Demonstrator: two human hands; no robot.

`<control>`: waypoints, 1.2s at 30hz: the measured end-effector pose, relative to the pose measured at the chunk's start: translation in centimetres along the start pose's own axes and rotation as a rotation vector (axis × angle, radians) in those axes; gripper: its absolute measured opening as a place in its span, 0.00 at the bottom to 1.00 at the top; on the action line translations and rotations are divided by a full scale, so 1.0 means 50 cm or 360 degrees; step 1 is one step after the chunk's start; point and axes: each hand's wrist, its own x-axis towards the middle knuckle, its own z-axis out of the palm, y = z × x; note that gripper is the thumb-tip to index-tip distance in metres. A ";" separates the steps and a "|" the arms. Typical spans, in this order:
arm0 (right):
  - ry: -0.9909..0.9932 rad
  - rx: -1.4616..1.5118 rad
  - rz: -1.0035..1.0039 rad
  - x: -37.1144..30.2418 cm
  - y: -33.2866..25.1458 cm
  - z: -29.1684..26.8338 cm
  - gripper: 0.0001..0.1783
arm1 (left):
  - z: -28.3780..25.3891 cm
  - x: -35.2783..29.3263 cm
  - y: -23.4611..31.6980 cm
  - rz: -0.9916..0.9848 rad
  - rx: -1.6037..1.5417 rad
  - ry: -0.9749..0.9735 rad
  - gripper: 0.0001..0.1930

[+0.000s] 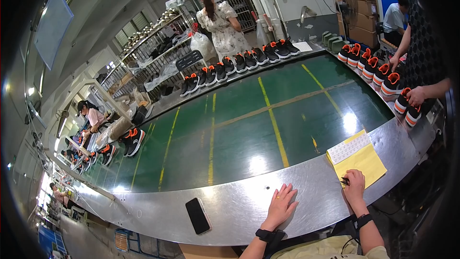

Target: Inspecting finished shoes at a factory workstation, checking quality and recording counts in a logbook.

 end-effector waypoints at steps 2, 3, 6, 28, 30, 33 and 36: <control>0.0058 -0.0049 0.0047 0.005 0.005 -0.010 0.09 | 0.014 0.006 0.006 0.0034 -0.0022 0.0037 0.23; 0.0066 -0.0064 0.0070 0.000 0.002 -0.014 0.09 | 0.014 0.008 0.009 0.0054 -0.0029 0.0018 0.23; 0.0268 -0.0015 0.0027 -0.012 -0.004 -0.015 0.07 | 0.011 0.022 0.006 0.0107 -0.0083 0.0037 0.21; 0.0050 -0.0235 0.0255 -0.004 -0.023 -0.006 0.08 | -0.009 0.004 -0.015 0.0061 -0.0036 -0.0106 0.23; 0.0040 -0.0227 0.0262 -0.002 -0.023 -0.003 0.08 | -0.009 0.005 -0.014 0.0064 -0.0054 -0.0109 0.22; -0.0004 -0.0234 0.0282 0.000 -0.026 -0.008 0.08 | -0.011 0.004 -0.012 0.0061 -0.0047 -0.0114 0.23; -0.0095 -0.0237 0.0307 0.002 -0.029 -0.012 0.09 | -0.014 0.003 -0.012 0.0063 -0.0071 -0.0116 0.23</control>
